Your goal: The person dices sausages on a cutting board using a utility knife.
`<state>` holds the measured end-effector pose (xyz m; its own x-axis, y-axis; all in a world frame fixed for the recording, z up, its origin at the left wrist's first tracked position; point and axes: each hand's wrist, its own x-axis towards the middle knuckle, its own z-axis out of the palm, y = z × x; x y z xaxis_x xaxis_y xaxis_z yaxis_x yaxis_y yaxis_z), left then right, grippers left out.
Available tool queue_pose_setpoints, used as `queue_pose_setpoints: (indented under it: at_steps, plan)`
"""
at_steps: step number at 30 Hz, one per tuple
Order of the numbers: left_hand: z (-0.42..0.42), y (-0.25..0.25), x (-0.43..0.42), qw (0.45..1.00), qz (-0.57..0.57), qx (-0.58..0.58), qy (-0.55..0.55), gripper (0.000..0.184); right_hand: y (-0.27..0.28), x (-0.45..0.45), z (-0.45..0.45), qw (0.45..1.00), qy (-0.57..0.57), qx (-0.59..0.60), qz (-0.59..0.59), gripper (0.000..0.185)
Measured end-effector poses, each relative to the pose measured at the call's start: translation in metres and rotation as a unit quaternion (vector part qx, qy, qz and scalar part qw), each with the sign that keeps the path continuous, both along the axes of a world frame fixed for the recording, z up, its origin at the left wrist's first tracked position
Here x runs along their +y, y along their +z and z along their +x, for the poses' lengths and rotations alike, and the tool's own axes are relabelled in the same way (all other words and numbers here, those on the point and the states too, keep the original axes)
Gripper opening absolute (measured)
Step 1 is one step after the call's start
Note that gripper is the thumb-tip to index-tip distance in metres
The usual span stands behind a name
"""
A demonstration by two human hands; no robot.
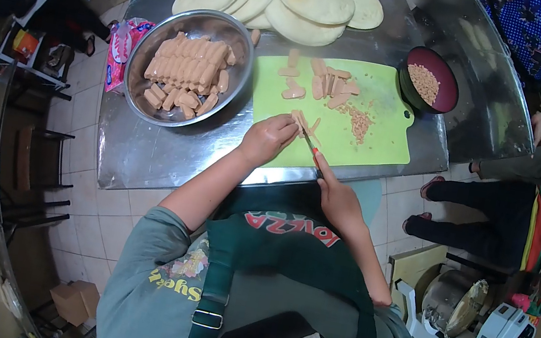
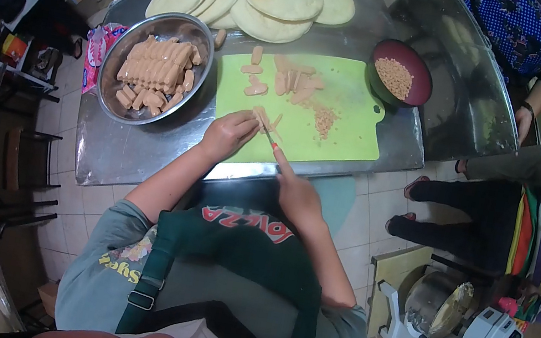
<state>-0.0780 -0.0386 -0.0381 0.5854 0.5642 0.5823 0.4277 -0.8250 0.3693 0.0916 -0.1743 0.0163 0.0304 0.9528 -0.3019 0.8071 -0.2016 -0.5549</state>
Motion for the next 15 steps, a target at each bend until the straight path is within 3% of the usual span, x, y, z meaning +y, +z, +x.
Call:
queue_pose_setpoints:
  at_steps: [7, 15]
  plan:
    - [-0.003, -0.003, 0.002, 1.0, -0.019, 0.0, -0.006, 0.018, 0.011, -0.019, 0.013, 0.999, -0.014, -0.002, -0.042, 0.053]
    - [-0.003, -0.002, 0.003, 1.0, -0.016, -0.001, -0.015, 0.019, 0.018, -0.002, 0.005, 0.998, -0.023, 0.0, 0.064, 0.052]
